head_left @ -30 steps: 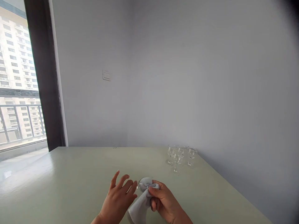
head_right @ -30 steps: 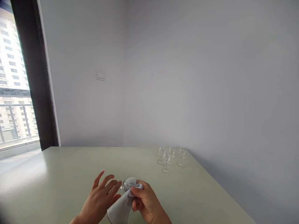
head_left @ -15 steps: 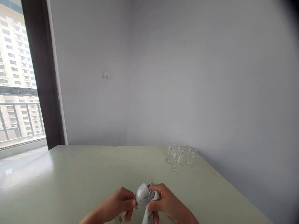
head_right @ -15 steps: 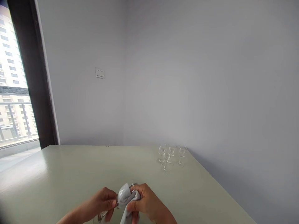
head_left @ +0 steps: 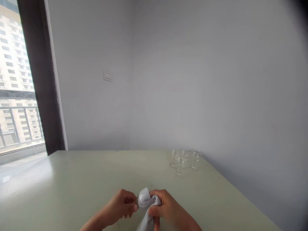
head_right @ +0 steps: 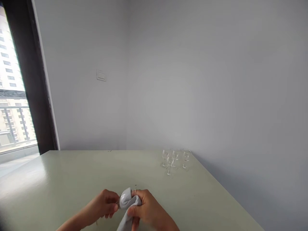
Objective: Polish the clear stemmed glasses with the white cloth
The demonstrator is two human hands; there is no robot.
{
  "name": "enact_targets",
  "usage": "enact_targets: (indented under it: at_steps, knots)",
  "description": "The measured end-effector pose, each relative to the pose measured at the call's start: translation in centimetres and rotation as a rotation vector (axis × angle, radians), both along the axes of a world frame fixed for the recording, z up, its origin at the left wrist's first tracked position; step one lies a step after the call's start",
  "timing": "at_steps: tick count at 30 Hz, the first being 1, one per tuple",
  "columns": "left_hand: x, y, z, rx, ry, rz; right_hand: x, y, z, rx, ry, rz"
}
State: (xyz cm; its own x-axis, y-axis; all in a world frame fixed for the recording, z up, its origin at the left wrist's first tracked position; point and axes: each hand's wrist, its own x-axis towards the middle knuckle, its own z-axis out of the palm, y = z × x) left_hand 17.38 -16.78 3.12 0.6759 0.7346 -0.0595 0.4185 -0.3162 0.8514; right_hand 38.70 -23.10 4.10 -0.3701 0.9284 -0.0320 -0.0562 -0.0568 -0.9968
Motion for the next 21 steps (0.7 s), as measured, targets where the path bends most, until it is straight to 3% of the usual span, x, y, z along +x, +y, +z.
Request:
enact_targets:
  at_steps: [2, 3, 5, 7, 9, 10, 12, 14, 17, 21]
  knots:
    - [-0.1, -0.1, 0.2, -0.254, -0.055, -0.137, 0.5, -0.2, 0.3, -0.009, -0.023, 0.052]
    - [0.0, -0.2, 0.3, -0.24, -0.041, -0.14, 0.6, -0.1, 0.3, -0.03, 0.003, 0.039]
    - [0.3, -0.5, 0.3, 0.06, 0.044, -0.012, 0.2, 0.2, 0.1, -0.085, 0.105, -0.054]
    - [0.7, -0.6, 0.0, 0.561, 0.15, 0.138, -0.7, 0.6, -0.4, -0.176, 0.264, -0.206]
    - [0.9, -0.5, -0.5, 0.988, 0.229, 0.191, -1.7, 0.9, -0.9, -0.245, 0.424, -0.308]
    - [0.8, -0.4, -0.8, 1.112, 0.261, 0.177, -2.1, 0.9, -1.1, -0.244, 0.467, -0.312]
    - [0.5, 0.1, -1.1, 1.2, 0.304, 0.124, -2.4, 0.7, -1.3, -0.184, 0.424, -0.232]
    - [0.0, 0.5, -1.1, 1.136, 0.324, 0.067, -2.0, 0.3, -1.5, -0.1, 0.226, -0.112]
    - [-0.4, 0.8, -0.6, 0.87, 0.308, 0.034, -0.8, -0.4, -1.4, -0.056, -0.131, -0.038]
    - [-0.5, 0.6, 0.0, 0.222, 0.118, 0.023, 0.3, -1.0, -0.3, 0.123, -0.372, 0.06]
